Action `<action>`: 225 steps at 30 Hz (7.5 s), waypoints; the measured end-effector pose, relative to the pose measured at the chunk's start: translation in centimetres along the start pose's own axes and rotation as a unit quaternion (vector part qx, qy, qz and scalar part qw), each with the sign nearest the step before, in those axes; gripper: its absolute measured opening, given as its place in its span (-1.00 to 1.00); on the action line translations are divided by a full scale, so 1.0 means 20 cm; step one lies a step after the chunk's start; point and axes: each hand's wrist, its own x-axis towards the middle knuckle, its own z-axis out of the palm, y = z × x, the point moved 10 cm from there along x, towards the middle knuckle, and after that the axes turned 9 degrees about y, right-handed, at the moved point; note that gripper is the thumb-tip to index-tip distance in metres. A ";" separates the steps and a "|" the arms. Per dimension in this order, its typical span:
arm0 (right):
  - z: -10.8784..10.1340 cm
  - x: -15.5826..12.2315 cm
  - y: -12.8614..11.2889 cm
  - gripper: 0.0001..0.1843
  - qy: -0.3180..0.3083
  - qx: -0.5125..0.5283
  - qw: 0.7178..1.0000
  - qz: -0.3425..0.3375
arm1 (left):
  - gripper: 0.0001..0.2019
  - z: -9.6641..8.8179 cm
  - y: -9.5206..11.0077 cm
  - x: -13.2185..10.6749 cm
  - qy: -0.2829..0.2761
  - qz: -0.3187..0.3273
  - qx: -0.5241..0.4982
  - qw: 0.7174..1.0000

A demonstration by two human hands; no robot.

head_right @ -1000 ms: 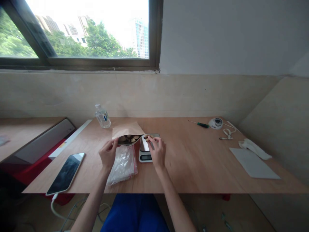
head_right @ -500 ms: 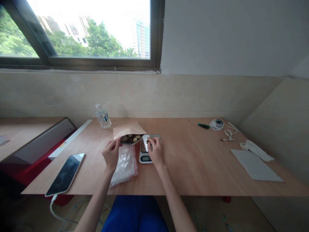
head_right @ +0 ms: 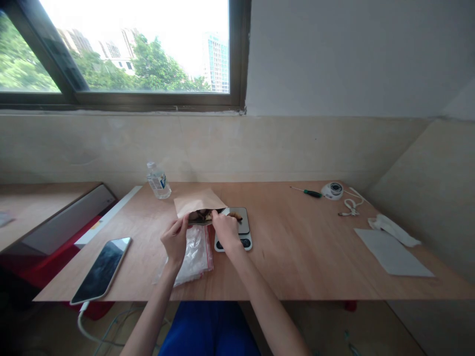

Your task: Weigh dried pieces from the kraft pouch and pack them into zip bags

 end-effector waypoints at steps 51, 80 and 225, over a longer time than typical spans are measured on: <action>0.01 0.10 -0.25 -0.74 -0.089 0.124 0.987 0.058 | -0.74 -0.05 -0.01 0.03 0.012 0.012 0.015 1.000; 0.02 0.11 -0.18 -0.70 -0.076 0.178 0.980 0.035 | -0.75 -0.05 0.03 0.00 0.014 -0.002 -0.010 1.000; 0.35 -0.77 0.84 -0.73 0.232 0.512 0.713 0.420 | -0.80 0.25 -0.38 -0.19 -0.192 0.002 0.064 0.979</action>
